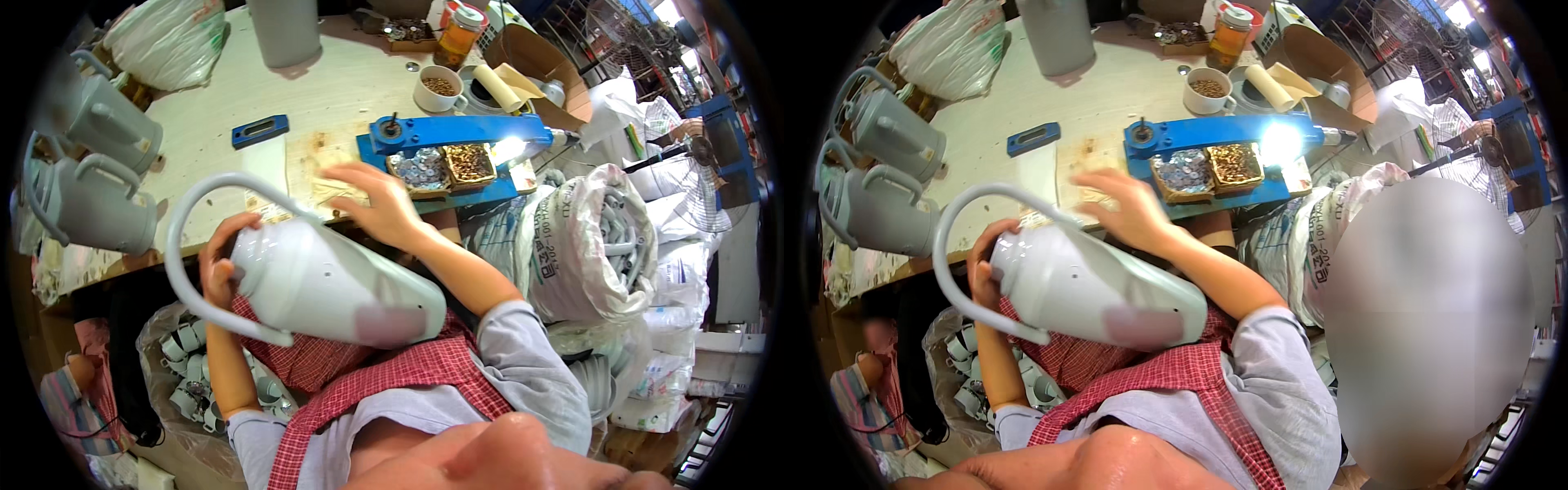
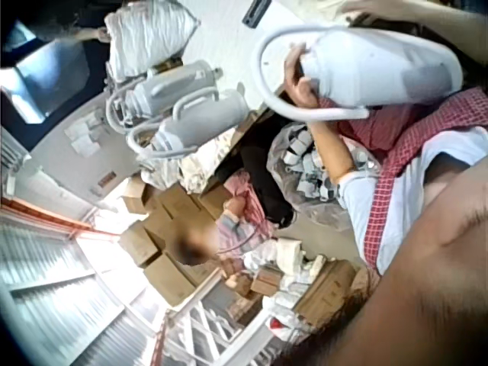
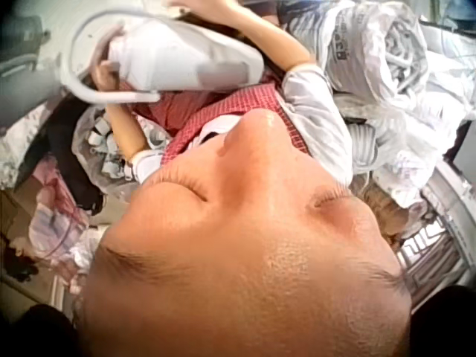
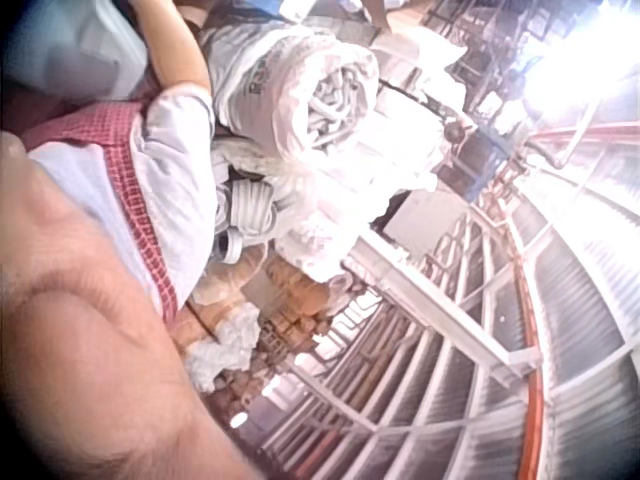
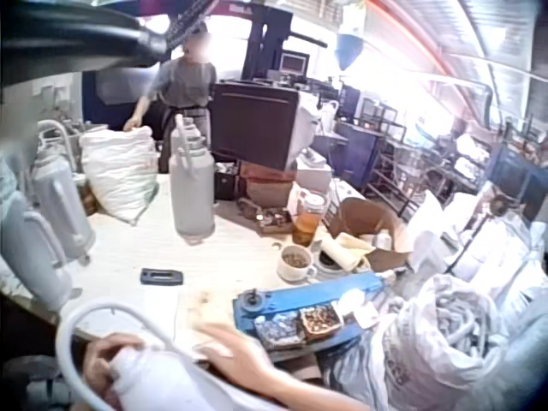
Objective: The person assembles grey plastic kettles by hand, inserting small metal components into the base of each unit. They retrieve parts from a nearby bag and place the finished kettles on a table.
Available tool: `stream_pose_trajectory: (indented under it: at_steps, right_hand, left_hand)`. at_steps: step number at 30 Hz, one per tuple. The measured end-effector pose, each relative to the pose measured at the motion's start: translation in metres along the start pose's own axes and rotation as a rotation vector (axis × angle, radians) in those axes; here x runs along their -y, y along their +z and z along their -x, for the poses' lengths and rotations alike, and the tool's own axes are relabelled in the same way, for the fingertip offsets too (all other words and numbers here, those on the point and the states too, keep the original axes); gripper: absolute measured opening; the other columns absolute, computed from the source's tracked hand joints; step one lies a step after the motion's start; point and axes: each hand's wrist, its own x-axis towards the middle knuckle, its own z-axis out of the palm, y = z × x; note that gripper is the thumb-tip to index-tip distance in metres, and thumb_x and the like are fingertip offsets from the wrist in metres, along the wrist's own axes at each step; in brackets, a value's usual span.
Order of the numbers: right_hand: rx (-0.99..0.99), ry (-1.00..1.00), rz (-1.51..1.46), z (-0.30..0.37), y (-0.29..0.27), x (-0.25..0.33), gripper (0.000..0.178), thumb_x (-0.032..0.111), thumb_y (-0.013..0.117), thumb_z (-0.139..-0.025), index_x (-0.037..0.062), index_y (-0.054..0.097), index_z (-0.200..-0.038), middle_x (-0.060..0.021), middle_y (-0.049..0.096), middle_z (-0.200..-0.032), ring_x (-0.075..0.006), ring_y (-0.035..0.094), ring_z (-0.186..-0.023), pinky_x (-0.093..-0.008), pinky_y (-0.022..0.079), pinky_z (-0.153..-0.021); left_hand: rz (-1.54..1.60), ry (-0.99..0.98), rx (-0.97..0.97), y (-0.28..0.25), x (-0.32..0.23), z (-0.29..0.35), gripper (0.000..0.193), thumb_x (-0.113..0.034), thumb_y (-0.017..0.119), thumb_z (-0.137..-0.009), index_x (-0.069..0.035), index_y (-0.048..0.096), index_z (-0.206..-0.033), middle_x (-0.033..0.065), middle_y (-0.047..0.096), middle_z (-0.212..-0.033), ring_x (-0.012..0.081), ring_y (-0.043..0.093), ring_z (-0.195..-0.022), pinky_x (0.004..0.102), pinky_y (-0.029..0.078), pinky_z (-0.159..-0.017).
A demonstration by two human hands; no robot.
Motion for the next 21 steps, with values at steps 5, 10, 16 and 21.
stream_pose_trajectory:
  at_steps: [5, 10, 16, 21]
  right_hand:
    - [-0.294, 0.328, 0.542, 0.062, -0.140, -0.129, 0.016, 0.011, 0.068, -0.086, 0.0051, 0.071, -0.100, -0.0151, 0.070, -0.098, -0.0327, 0.068, -0.088, -0.0422, 0.054, -0.075]
    - [-0.114, 0.245, 0.571, 0.041, -0.156, -0.196, 0.023, 0.007, 0.069, -0.084, 0.0019, 0.064, -0.106, -0.0198, 0.067, -0.098, -0.0389, 0.065, -0.087, -0.0453, 0.051, -0.078]
    - [-0.125, 0.208, 0.643, 0.043, -0.147, -0.208, 0.022, 0.009, 0.069, -0.084, 0.0007, 0.063, -0.103, -0.0221, 0.065, -0.097, -0.0405, 0.063, -0.085, -0.0473, 0.051, -0.076]
    - [-0.365, 0.191, 0.526, 0.064, -0.137, -0.145, 0.007, 0.006, 0.067, -0.086, 0.0023, 0.066, -0.092, -0.0177, 0.067, -0.089, -0.0294, 0.066, -0.075, -0.0377, 0.053, -0.067]
  left_hand:
    - [-0.006, -0.062, -0.019, -0.001, 0.005, 0.011, 0.081, -0.071, 0.056, -0.081, 0.003, 0.064, -0.111, 0.0147, 0.062, -0.111, 0.0236, 0.058, -0.105, 0.0351, 0.042, -0.095]
    - [0.025, -0.012, -0.024, 0.018, 0.008, -0.012, 0.070, -0.062, 0.057, -0.083, 0.003, 0.064, -0.108, 0.0148, 0.062, -0.110, 0.0240, 0.057, -0.104, 0.0349, 0.041, -0.095]
    - [0.032, -0.035, 0.010, 0.024, 0.006, -0.024, 0.068, -0.059, 0.058, -0.082, 0.004, 0.063, -0.107, 0.0144, 0.061, -0.109, 0.0236, 0.057, -0.103, 0.0349, 0.040, -0.094]
    - [0.018, -0.050, -0.016, 0.020, 0.010, -0.021, 0.068, -0.059, 0.057, -0.081, 0.005, 0.065, -0.105, 0.0164, 0.062, -0.107, 0.0252, 0.058, -0.103, 0.0354, 0.041, -0.095]
